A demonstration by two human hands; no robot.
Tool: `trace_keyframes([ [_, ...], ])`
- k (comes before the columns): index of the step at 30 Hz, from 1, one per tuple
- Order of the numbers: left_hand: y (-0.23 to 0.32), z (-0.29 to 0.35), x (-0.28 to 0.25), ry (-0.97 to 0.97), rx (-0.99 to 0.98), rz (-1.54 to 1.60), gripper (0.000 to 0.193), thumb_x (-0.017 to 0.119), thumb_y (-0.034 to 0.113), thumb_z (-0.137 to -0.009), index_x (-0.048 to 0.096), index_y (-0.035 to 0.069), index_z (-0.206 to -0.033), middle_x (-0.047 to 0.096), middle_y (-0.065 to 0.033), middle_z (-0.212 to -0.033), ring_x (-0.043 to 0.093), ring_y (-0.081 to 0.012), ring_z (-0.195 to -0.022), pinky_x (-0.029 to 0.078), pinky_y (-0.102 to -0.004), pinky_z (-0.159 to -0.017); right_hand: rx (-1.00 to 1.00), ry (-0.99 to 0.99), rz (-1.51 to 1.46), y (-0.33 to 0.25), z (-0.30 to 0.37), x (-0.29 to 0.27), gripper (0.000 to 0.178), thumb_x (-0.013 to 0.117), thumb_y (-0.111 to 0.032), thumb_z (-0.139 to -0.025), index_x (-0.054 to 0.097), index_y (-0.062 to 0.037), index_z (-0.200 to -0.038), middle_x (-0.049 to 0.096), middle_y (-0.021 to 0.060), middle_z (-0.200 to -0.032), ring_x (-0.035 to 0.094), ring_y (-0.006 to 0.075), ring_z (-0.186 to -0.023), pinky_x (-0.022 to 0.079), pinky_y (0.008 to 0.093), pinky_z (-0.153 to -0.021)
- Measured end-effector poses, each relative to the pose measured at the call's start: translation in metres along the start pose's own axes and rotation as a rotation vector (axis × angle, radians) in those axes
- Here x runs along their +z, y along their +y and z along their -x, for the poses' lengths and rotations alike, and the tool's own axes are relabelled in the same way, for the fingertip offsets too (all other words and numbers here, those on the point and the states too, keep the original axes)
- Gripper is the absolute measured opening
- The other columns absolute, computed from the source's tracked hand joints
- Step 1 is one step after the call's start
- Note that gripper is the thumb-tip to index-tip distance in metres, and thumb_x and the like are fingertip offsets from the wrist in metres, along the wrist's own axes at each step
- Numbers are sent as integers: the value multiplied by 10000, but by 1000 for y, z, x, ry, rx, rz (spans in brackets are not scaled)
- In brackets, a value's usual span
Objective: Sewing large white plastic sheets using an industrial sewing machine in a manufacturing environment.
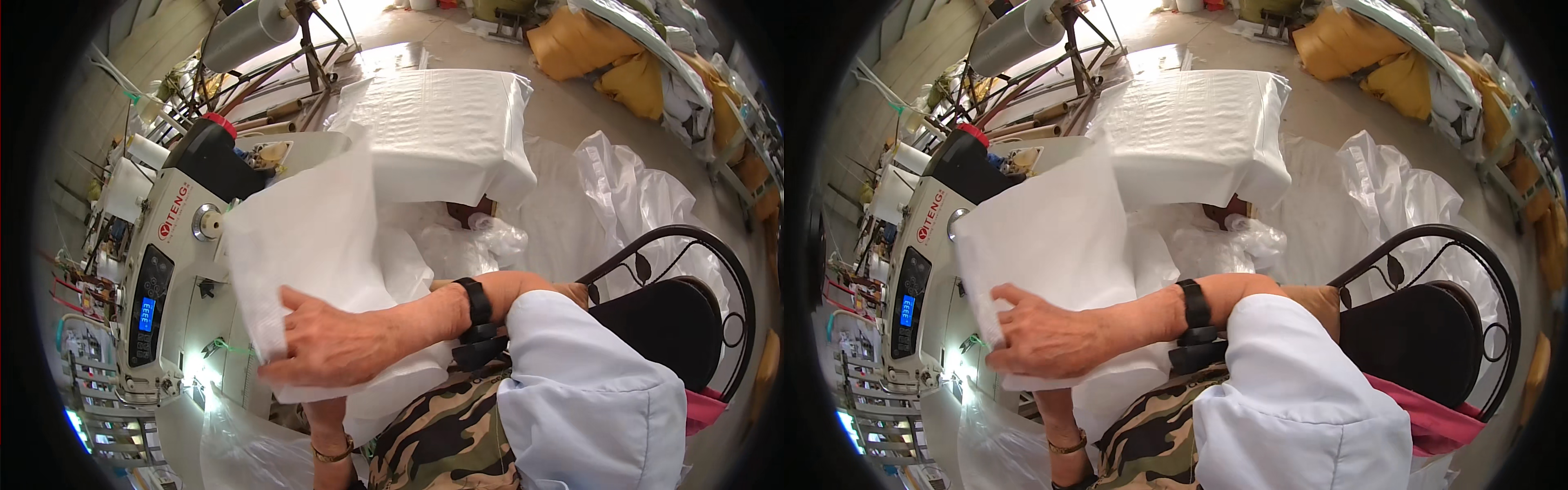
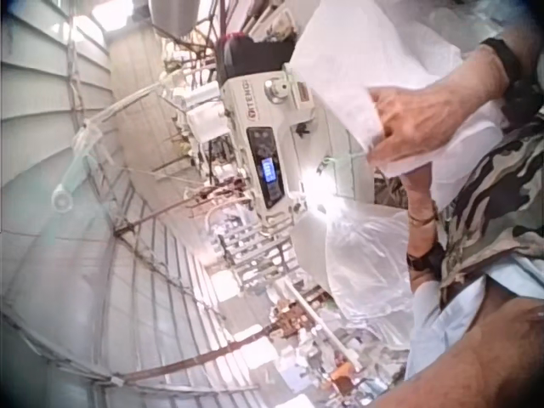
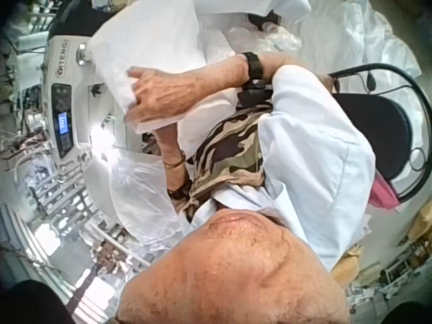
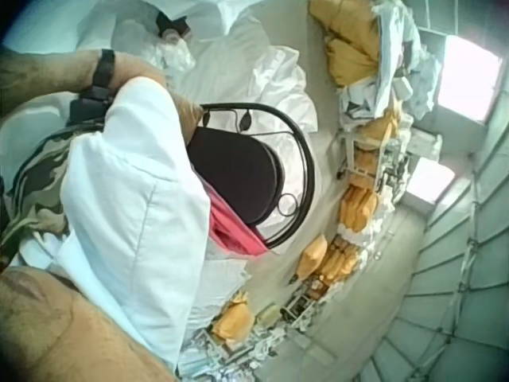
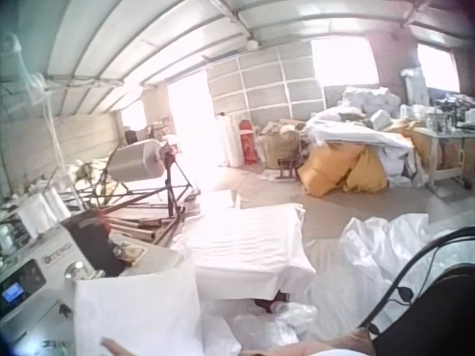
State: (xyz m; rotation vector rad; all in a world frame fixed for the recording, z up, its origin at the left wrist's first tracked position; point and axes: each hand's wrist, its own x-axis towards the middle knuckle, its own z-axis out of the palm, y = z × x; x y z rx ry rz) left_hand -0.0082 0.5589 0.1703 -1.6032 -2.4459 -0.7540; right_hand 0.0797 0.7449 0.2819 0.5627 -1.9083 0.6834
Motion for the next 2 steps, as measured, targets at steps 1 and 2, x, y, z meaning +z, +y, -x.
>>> trace_keyframes([
  [1, -5, 6, 4, 83, -271, 400, 782, 759, 408, -806, 390, 65, -1405, 476, -134, -1380, 460, -291, -1275, 342, -386, -1099, 20, -21, -62, -6, -7, -2, 121, 641, -204, -775, 596, -91, -772, 576, 4, -658, 605, 193, -731, 377, 518, -949],
  [2, -10, 12, 6, 74, -272, 398, 782, 759, 408, -806, 390, 65, -1405, 476, -134, -1380, 460, -291, -1275, 342, -386, -1099, 27, -16, -63, -7, -6, 3, 121, 641, -204, -775, 596, -91, -772, 576, 4, -658, 605, 193, -731, 377, 518, -949],
])
